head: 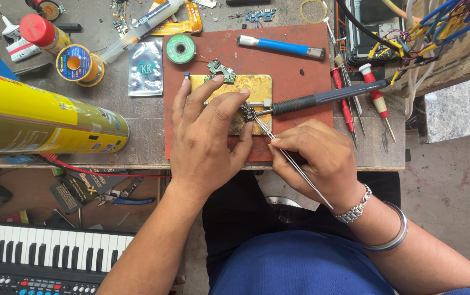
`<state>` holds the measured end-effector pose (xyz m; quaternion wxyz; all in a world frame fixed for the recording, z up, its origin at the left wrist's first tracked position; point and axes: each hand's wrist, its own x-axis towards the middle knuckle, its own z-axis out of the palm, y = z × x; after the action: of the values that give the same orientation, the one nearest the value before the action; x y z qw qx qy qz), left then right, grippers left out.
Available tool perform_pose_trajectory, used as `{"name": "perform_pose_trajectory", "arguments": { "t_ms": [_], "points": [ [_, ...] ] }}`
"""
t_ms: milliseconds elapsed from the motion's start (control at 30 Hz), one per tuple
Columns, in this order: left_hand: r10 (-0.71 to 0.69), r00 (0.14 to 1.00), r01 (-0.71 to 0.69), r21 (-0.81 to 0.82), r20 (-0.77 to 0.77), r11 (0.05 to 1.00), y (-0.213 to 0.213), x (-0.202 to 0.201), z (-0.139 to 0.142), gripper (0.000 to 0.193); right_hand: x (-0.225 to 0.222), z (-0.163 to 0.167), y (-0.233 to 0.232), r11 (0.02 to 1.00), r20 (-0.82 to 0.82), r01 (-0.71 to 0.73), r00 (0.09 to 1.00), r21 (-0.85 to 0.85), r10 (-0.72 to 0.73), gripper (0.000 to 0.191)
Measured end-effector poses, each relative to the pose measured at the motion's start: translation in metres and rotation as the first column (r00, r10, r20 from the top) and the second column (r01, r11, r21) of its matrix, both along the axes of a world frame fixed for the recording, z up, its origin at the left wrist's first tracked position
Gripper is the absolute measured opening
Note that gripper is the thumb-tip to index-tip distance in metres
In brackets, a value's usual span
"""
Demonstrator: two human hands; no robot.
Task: The person solders a small circuit board held in a clamp on the workbench, using a soldering iron in one hand and tweezers in the other to position and work on components. They briefly reach aside toward a phone and a spray can before returning to solder the board.
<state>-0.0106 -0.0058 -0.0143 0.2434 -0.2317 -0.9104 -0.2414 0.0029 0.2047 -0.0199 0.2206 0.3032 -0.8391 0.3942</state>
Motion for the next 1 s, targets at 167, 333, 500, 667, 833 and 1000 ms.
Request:
{"name": "perform_pose_trajectory", "arguments": {
  "t_ms": [167,333,500,667,833,1000],
  "points": [
    [0.002,1.0,-0.002,-0.004,0.0,1.0,0.0003,-0.0001,-0.0003,0.054,-0.0003,0.0001,-0.0002,1.0,-0.001,-0.009,1.0,-0.001,0.009,0.022],
    [0.004,1.0,-0.004,-0.005,0.0,1.0,0.0005,0.0002,-0.0008,0.054,0.0002,0.0003,0.0,1.0,0.005,0.002,1.0,-0.002,-0.002,0.022],
    [0.008,1.0,-0.008,-0.01,0.001,1.0,0.0004,0.0003,-0.0011,0.054,-0.0001,-0.0002,0.0002,1.0,0.001,-0.011,1.0,0.001,0.011,0.021],
    [0.008,1.0,-0.008,-0.006,0.001,1.0,0.0005,0.0006,-0.001,0.054,0.0,-0.0007,0.0001,1.0,0.006,-0.002,1.0,-0.001,0.002,0.021],
    [0.007,1.0,-0.007,-0.005,-0.002,1.0,0.0004,0.0003,-0.0007,0.054,-0.0005,-0.0011,0.0002,1.0,-0.004,-0.016,1.0,0.001,0.016,0.021],
    [0.005,1.0,-0.005,-0.002,-0.001,1.0,0.0006,0.0005,-0.0006,0.055,0.0003,-0.0007,0.0006,1.0,0.012,-0.004,1.0,-0.005,0.004,0.021]
  ]
}}
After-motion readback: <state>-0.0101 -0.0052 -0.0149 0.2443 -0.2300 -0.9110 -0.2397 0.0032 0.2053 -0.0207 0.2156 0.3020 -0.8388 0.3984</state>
